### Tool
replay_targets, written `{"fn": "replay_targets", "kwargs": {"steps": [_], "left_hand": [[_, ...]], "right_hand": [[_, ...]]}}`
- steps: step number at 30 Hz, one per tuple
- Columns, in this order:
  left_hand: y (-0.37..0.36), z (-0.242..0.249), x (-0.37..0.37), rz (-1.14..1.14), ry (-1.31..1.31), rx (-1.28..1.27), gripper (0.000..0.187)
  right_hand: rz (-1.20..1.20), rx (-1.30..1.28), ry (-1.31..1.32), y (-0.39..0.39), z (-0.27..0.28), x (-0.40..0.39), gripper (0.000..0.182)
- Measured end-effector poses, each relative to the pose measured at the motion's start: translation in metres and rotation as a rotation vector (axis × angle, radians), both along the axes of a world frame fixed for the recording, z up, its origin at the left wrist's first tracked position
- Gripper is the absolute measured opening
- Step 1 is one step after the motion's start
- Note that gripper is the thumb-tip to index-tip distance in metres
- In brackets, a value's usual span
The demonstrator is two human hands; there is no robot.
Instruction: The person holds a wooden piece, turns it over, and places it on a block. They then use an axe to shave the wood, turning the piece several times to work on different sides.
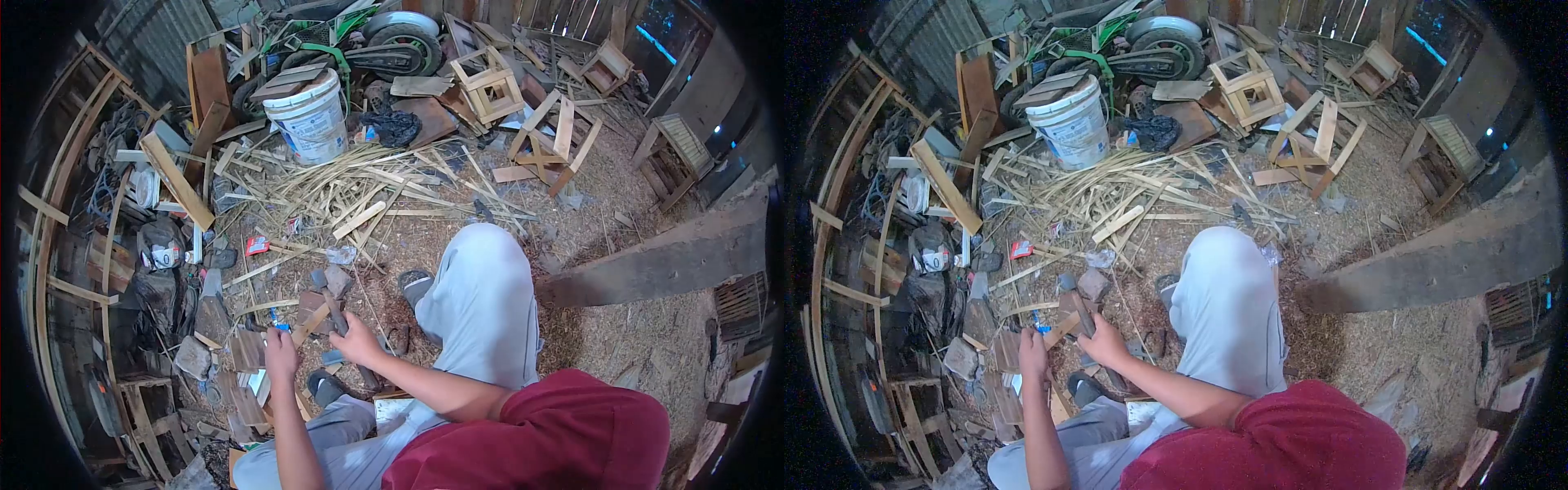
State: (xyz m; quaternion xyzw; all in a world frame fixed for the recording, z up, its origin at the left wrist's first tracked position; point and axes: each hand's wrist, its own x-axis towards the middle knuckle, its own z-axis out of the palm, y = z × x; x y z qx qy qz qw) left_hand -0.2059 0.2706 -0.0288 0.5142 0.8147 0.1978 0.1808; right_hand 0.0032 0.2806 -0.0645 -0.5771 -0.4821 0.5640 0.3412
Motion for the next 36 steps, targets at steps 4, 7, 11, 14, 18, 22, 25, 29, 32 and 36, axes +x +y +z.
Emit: {"fn": "replay_targets", "kwargs": {"steps": [4, 7, 11, 14, 18, 22, 25, 29, 32, 36], "left_hand": [[0.007, 0.021, 0.014, 0.186, -0.56, -0.144, 0.027], [0.012, 0.013, 0.022, 0.183, -0.555, -0.094, 0.029], [0.014, -0.041, -0.01, 0.065, -0.205, 0.08, 0.034], [0.017, -0.034, -0.008, 0.2, -0.325, 0.08, 0.041], [0.016, 0.001, 0.013, 0.54, -0.975, 0.095, 0.053], [0.004, -0.04, -0.018, 0.643, -1.325, 0.129, 0.062], [-0.002, -0.045, -0.015, 0.679, -1.357, 0.146, 0.064], [0.002, -0.021, 0.0, 0.671, -1.115, 0.129, 0.066], [0.002, -0.031, -0.01, 0.433, -0.562, 0.128, 0.074], [0.011, -0.013, 0.005, 0.549, -0.857, 0.046, 0.08]], "right_hand": [[0.011, 0.008, 0.048, 0.003, 0.0, 0.006, 0.05], [0.046, 0.006, 0.021, 0.004, -0.001, 0.008, 0.051], [0.091, 0.007, 0.017, 0.002, 0.002, 0.01, 0.051], [0.128, -0.01, -0.009, 0.002, -0.004, 0.008, 0.051], [0.126, -0.005, -0.005, 0.0, 0.003, 0.013, 0.05], [0.141, -0.001, 0.02, -0.002, -0.004, 0.013, 0.05], [0.158, -0.011, 0.006, -0.003, -0.003, 0.014, 0.05], [0.19, -0.005, -0.021, -0.003, -0.008, 0.008, 0.049], [0.206, 0.044, 0.001, -0.005, -0.007, 0.005, 0.049], [0.198, 0.074, 0.087, -0.007, -0.015, -0.002, 0.05]]}}
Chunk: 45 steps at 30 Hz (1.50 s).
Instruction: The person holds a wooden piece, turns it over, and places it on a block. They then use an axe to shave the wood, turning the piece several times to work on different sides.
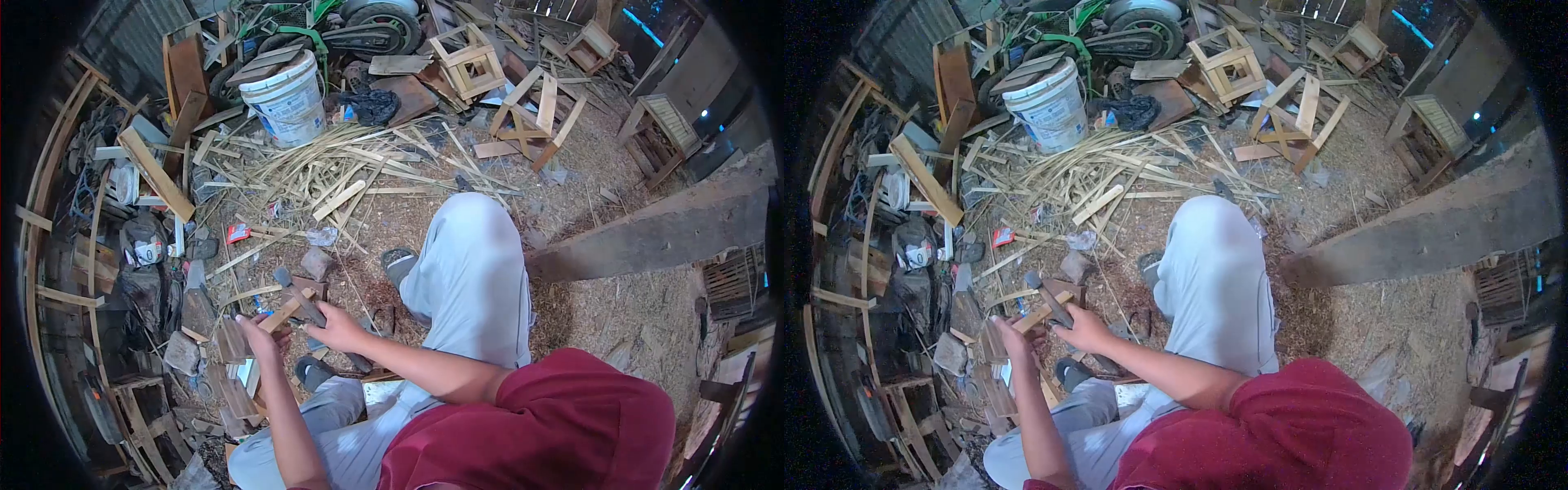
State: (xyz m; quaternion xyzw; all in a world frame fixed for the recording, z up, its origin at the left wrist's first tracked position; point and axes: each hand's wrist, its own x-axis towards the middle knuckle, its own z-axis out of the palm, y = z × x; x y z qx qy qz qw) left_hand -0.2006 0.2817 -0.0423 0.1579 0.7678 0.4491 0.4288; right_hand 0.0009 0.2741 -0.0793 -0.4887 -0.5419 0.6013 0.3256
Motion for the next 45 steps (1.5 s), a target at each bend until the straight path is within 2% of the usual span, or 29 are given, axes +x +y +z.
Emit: {"fn": "replay_targets", "kwargs": {"steps": [2, 3, 7, 10, 13, 14, 15, 18, 21, 23, 24, 25, 26, 28, 29, 30, 31, 32, 35, 37, 40, 41, 44, 45], "left_hand": [[0.002, 0.006, 0.004, -0.012, -0.04, 0.004, 0.082], [0.002, 0.009, 0.003, -0.013, -0.129, 0.037, 0.073], [0.007, -0.004, -0.014, 0.05, -0.389, 0.01, 0.058], [0.005, -0.005, -0.019, 0.045, -0.456, -0.047, 0.06], [0.002, -0.033, -0.027, 0.054, -0.248, 0.037, 0.071], [0.004, -0.042, -0.029, 0.075, -0.189, 0.072, 0.073], [0.001, -0.022, -0.015, 0.056, -0.136, 0.007, 0.076], [-0.003, -0.027, -0.009, 0.054, -0.172, 0.211, 0.073], [-0.007, -0.072, -0.042, 0.052, -0.153, 0.363, 0.058], [-0.009, -0.091, -0.046, -0.023, -0.029, 0.384, 0.046], [-0.011, -0.093, -0.047, -0.058, 0.035, 0.39, 0.04], [-0.013, -0.085, -0.041, -0.005, -0.133, 0.44, 0.031], [-0.013, -0.081, -0.04, -0.042, -0.096, 0.393, 0.029], [-0.015, -0.072, -0.03, 0.038, -0.075, 0.378, 0.035], [-0.016, -0.072, -0.037, 0.038, -0.206, 0.359, 0.045], [-0.016, -0.066, -0.034, 0.06, -0.181, 0.345, 0.053], [-0.019, -0.058, -0.031, 0.021, -0.099, 0.32, 0.054], [-0.02, -0.051, -0.028, -0.019, -0.02, 0.293, 0.055], [-0.015, -0.048, -0.024, 0.047, -0.04, 0.227, 0.054], [-0.013, -0.041, -0.016, 0.034, 0.028, 0.145, 0.054], [-0.011, -0.031, -0.008, -0.007, 0.12, 0.089, 0.053], [-0.008, -0.035, -0.013, -0.018, 0.041, 0.079, 0.053], [-0.005, -0.042, -0.012, -0.059, 0.167, 0.085, 0.052], [-0.002, -0.08, -0.029, -0.038, 0.253, 0.181, 0.056]], "right_hand": [[0.04, -0.006, 0.055, 0.002, 0.025, 0.009, 0.052], [0.062, -0.01, 0.084, 0.001, 0.034, 0.012, 0.052], [0.052, 0.132, 0.243, -0.005, 0.018, 0.001, 0.058], [0.151, 0.102, 0.22, -0.007, 0.026, 0.005, 0.062], [0.324, 0.001, 0.122, -0.009, 0.032, 0.012, 0.065], [0.307, 0.038, 0.136, -0.011, 0.027, 0.008, 0.065], [0.293, 0.076, 0.151, -0.017, 0.014, -0.001, 0.064], [0.372, 0.134, 0.228, -0.017, 0.03, 0.008, 0.065], [0.397, 0.214, 0.209, -0.019, 0.042, 0.016, 0.066], [0.4, 0.259, 0.171, -0.024, 0.04, 0.016, 0.065], [0.42, 0.224, 0.157, -0.024, 0.041, 0.018, 0.065], [0.44, 0.188, 0.144, -0.024, 0.043, 0.02, 0.064], [0.46, 0.154, 0.13, -0.025, 0.045, 0.02, 0.063], [0.403, 0.183, 0.121, -0.029, 0.036, 0.014, 0.064], [0.386, 0.156, 0.135, -0.031, 0.031, 0.011, 0.063], [0.369, 0.128, 0.147, -0.031, 0.028, 0.009, 0.063], [0.438, -0.03, 0.145, -0.025, 0.043, 0.015, 0.064], [0.366, 0.088, 0.171, -0.03, 0.018, 0.003, 0.064], [0.297, -0.181, 0.22, -0.027, 0.034, 0.006, 0.068], [0.266, -0.236, 0.179, -0.023, 0.03, 0.004, 0.063], [0.228, -0.388, 0.313, -0.018, 0.026, 0.005, 0.056], [0.195, -0.412, 0.372, -0.019, 0.023, 0.004, 0.055], [0.162, -0.38, 0.439, -0.015, 0.012, -0.002, 0.048], [0.17, -0.369, 0.443, -0.014, 0.021, 0.002, 0.044]]}}
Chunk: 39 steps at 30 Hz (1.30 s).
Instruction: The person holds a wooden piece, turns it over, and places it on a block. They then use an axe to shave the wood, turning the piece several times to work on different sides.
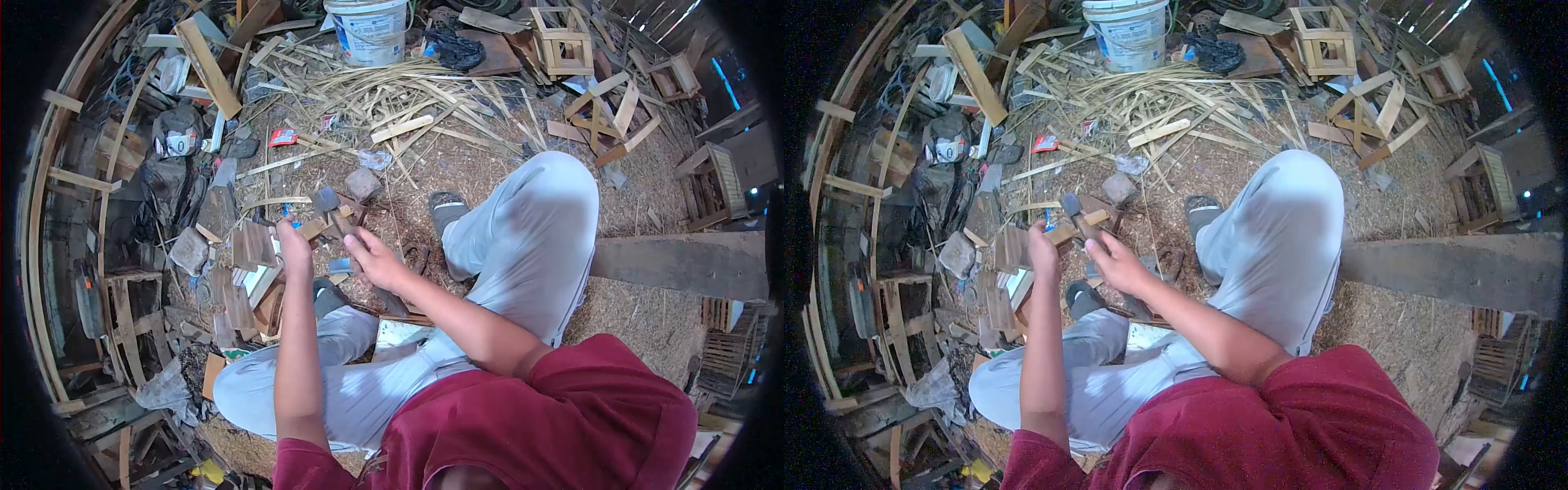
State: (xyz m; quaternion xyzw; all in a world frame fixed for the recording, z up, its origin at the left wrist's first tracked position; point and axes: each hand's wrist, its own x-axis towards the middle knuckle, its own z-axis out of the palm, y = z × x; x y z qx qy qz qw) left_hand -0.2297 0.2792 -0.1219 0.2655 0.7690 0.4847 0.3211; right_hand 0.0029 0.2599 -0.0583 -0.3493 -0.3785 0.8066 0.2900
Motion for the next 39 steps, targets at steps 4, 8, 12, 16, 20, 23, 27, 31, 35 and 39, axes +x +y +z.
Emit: {"fn": "replay_targets", "kwargs": {"steps": [4, 8, 12, 16, 20, 23, 27, 31, 35, 39], "left_hand": [[-0.004, 0.013, 0.011, -0.009, 0.015, -0.017, 0.054], [-0.007, 0.028, 0.021, 0.081, -0.181, 0.027, 0.052], [-0.01, -0.011, -0.009, -0.023, -0.097, 0.116, 0.054], [-0.006, -0.023, -0.013, 0.033, -0.13, 0.181, 0.055], [-0.013, 0.028, 0.019, 0.139, -0.264, 0.107, 0.057], [-0.017, 0.004, -0.001, 0.015, -0.279, 0.158, 0.051], [-0.018, 0.03, 0.01, 0.055, -0.287, 0.077, 0.049], [-0.025, -0.013, -0.024, 0.093, -0.213, 0.098, 0.046], [-0.021, 0.033, 0.002, 0.125, -0.256, 0.105, 0.046], [-0.017, 0.025, 0.013, 0.162, -0.392, 0.191, 0.052]], "right_hand": [[-0.017, 0.261, -0.143, -0.009, -0.008, -0.005, 0.044], [0.113, 0.48, -0.31, -0.014, 0.02, 0.009, 0.055], [0.077, 0.691, -0.391, -0.026, 0.003, 0.003, 0.054], [0.067, 0.705, -0.384, -0.027, 0.013, 0.006, 0.052], [0.167, 0.614, -0.509, -0.019, -0.002, 0.005, 0.052], [0.117, 0.625, -0.489, -0.024, -0.003, -0.001, 0.043], [0.122, 0.646, -0.491, -0.022, -0.008, -0.005, 0.043], [0.175, 0.222, -0.278, -0.005, -0.017, -0.006, 0.042], [0.155, -0.106, -0.181, -0.003, -0.022, -0.009, 0.059], [0.074, 0.706, -0.435, -0.022, 0.003, -0.003, 0.044]]}}
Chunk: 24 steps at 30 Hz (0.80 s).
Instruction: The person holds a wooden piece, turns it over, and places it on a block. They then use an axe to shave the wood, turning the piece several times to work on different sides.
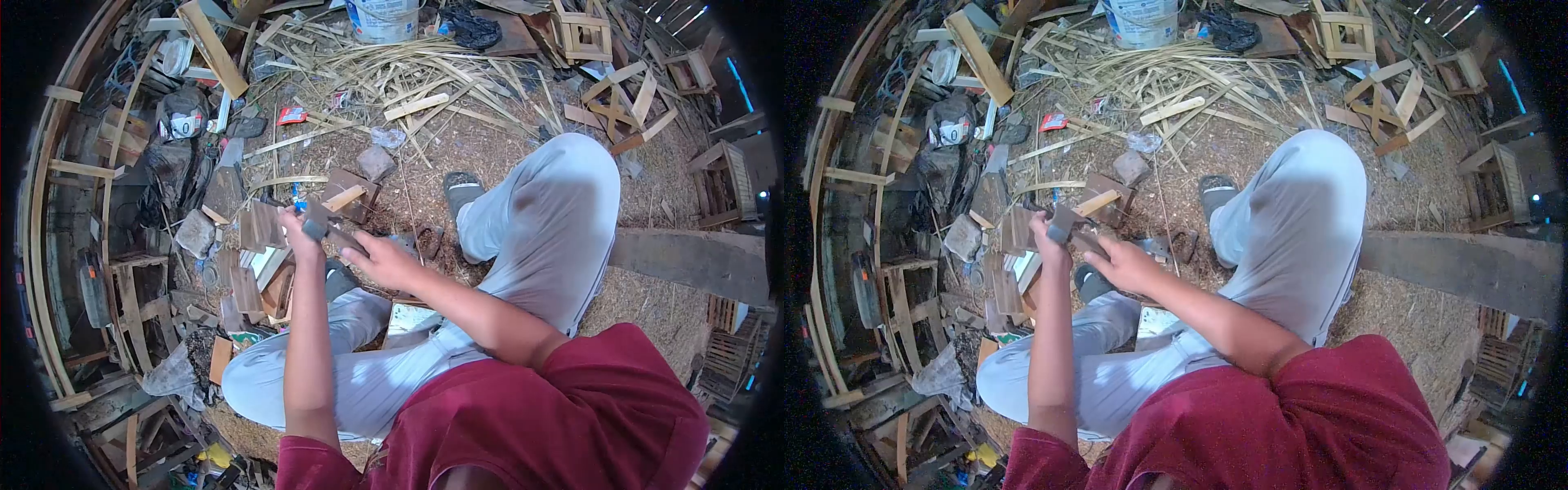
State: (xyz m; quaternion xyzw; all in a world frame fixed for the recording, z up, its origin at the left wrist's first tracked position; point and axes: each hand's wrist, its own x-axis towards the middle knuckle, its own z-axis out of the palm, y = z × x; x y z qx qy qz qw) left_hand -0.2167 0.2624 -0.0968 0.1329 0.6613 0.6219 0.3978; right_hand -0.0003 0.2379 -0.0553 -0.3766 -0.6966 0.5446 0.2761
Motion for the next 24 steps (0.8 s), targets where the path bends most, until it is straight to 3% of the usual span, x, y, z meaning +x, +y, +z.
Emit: {"fn": "replay_targets", "kwargs": {"steps": [1, 5, 7, 10, 11, 15, 18, 19, 22, 24], "left_hand": [[0.0, -0.014, -0.007, -0.008, 0.032, 0.022, 0.054], [-0.002, -0.028, -0.022, -0.092, 0.006, 0.013, 0.055], [-0.002, 0.019, 0.011, -0.08, -0.028, -0.018, 0.055], [0.004, 0.049, 0.034, -0.049, 0.0, -0.083, 0.052], [0.006, 0.029, 0.026, 0.011, 0.085, -0.04, 0.049], [0.006, 0.019, 0.005, -0.007, -0.004, -0.074, 0.047], [0.001, -0.005, -0.017, -0.006, 0.0, -0.104, 0.046], [-0.001, -0.007, -0.019, -0.014, -0.011, -0.106, 0.046], [0.003, -0.001, -0.01, 0.013, 0.035, -0.138, 0.046], [0.005, -0.001, -0.005, 0.028, 0.047, -0.102, 0.046]], "right_hand": [[0.051, -0.118, -0.007, 0.001, 0.003, 0.001, 0.046], [0.07, -0.108, 0.007, 0.005, 0.007, 0.001, 0.046], [0.031, -0.074, -0.022, 0.007, -0.001, 0.001, 0.045], [0.008, -0.093, -0.139, 0.011, -0.014, 0.005, 0.042], [-0.029, -0.07, -0.09, 0.008, -0.018, 0.002, 0.05], [-0.008, -0.249, 0.165, 0.016, -0.05, -0.01, 0.053], [0.001, -1.001, 0.371, 0.031, -0.019, 0.006, 0.054], [-0.042, -1.053, 0.389, 0.03, -0.006, 0.007, 0.055], [-0.025, -0.809, 0.259, 0.023, -0.017, -0.003, 0.058], [-0.04, -0.367, 0.121, 0.012, -0.029, -0.011, 0.053]]}}
